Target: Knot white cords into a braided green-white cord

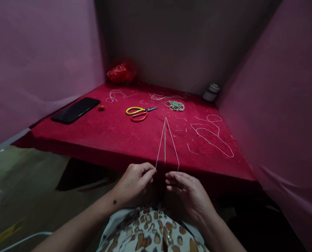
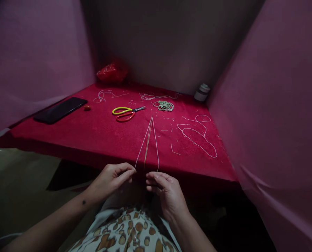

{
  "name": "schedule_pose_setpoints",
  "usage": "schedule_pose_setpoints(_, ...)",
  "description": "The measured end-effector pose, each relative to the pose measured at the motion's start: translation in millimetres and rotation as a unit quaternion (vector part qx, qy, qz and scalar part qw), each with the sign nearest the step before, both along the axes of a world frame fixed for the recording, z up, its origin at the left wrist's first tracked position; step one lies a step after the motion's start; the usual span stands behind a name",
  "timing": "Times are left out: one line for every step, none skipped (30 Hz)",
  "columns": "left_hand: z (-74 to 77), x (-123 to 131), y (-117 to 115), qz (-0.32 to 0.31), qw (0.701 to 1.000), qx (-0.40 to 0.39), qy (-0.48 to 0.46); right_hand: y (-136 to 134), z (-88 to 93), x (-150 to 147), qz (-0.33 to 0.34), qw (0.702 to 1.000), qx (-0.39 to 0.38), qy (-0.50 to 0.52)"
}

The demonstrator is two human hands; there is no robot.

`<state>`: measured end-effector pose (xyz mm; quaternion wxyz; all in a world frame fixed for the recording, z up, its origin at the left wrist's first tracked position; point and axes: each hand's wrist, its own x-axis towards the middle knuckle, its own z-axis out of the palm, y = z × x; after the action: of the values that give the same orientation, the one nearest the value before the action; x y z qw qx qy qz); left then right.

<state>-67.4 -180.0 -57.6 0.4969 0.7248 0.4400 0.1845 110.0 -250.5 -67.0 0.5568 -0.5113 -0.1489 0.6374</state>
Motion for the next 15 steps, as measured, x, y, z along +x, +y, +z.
schedule_pose_setpoints(-0.5, 0.2, 0.0, 0.001, 1.000, -0.016, -0.007, 0.0, -1.2, -2.1, -0.004, 1.000, 0.000, 0.006)
schedule_pose_setpoints(-1.1, 0.2, 0.1, 0.001, 1.000, -0.028, -0.014, 0.1, -2.3, -3.6, -0.004, 1.000, -0.001, 0.014)
schedule_pose_setpoints(-1.8, 0.2, 0.4, 0.000, 0.999, -0.035, -0.018, 0.1, -3.3, -4.6, -0.002, 1.000, -0.001, 0.020)
schedule_pose_setpoints(-2.7, 0.1, 0.8, -0.003, 0.999, -0.040, -0.019, 0.1, -4.3, -5.1, 0.001, 1.000, -0.001, 0.023)
schedule_pose_setpoints(-3.7, -0.3, 1.4, -0.007, 0.999, -0.042, -0.017, 0.0, -5.1, -5.2, 0.003, 1.000, 0.000, 0.022)
schedule_pose_setpoints(-4.9, -0.8, 2.1, -0.012, 0.999, -0.043, -0.014, -0.3, -6.0, -5.0, 0.004, 1.000, 0.001, 0.019)
schedule_pose_setpoints(-6.1, -1.6, 2.7, -0.016, 0.999, -0.041, -0.010, -0.7, -6.9, -4.5, 0.003, 1.000, 0.001, 0.014)
schedule_pose_setpoints(-7.2, -2.6, 3.4, -0.018, 0.999, -0.039, -0.006, -1.3, -8.0, -3.7, 0.001, 1.000, 0.002, 0.008)
schedule_pose_setpoints(-8.0, -3.7, 3.9, -0.018, 0.999, -0.038, -0.003, -1.9, -9.3, -2.7, 0.000, 1.000, 0.002, 0.001)
schedule_pose_setpoints(-8.6, -4.8, 4.4, -0.015, 0.999, -0.037, -0.003, -2.7, -10.8, -1.6, -0.002, 1.000, 0.000, -0.005)
schedule_pose_setpoints(-8.7, -5.9, 4.8, -0.010, 0.999, -0.038, -0.005, -3.5, -12.5, -0.4, -0.004, 1.000, -0.003, -0.010)
schedule_pose_setpoints(-8.3, -6.8, 5.1, -0.006, 0.999, -0.041, -0.008, -4.3, -14.1, 0.8, -0.004, 1.000, -0.006, -0.015)
schedule_pose_setpoints(-7.7, -7.5, 5.4, -0.001, 0.999, -0.044, -0.011, -5.0, -15.7, 1.8, -0.005, 1.000, -0.008, -0.018)
schedule_pose_setpoints(-6.7, -7.7, 5.6, 0.003, 0.999, -0.046, -0.014, -5.5, -17.0, 2.6, -0.005, 1.000, -0.012, -0.022)
schedule_pose_setpoints(-5.6, -7.5, 5.8, 0.007, 0.999, -0.047, -0.016, -5.8, -17.9, 3.2, -0.004, 1.000, -0.014, -0.025)
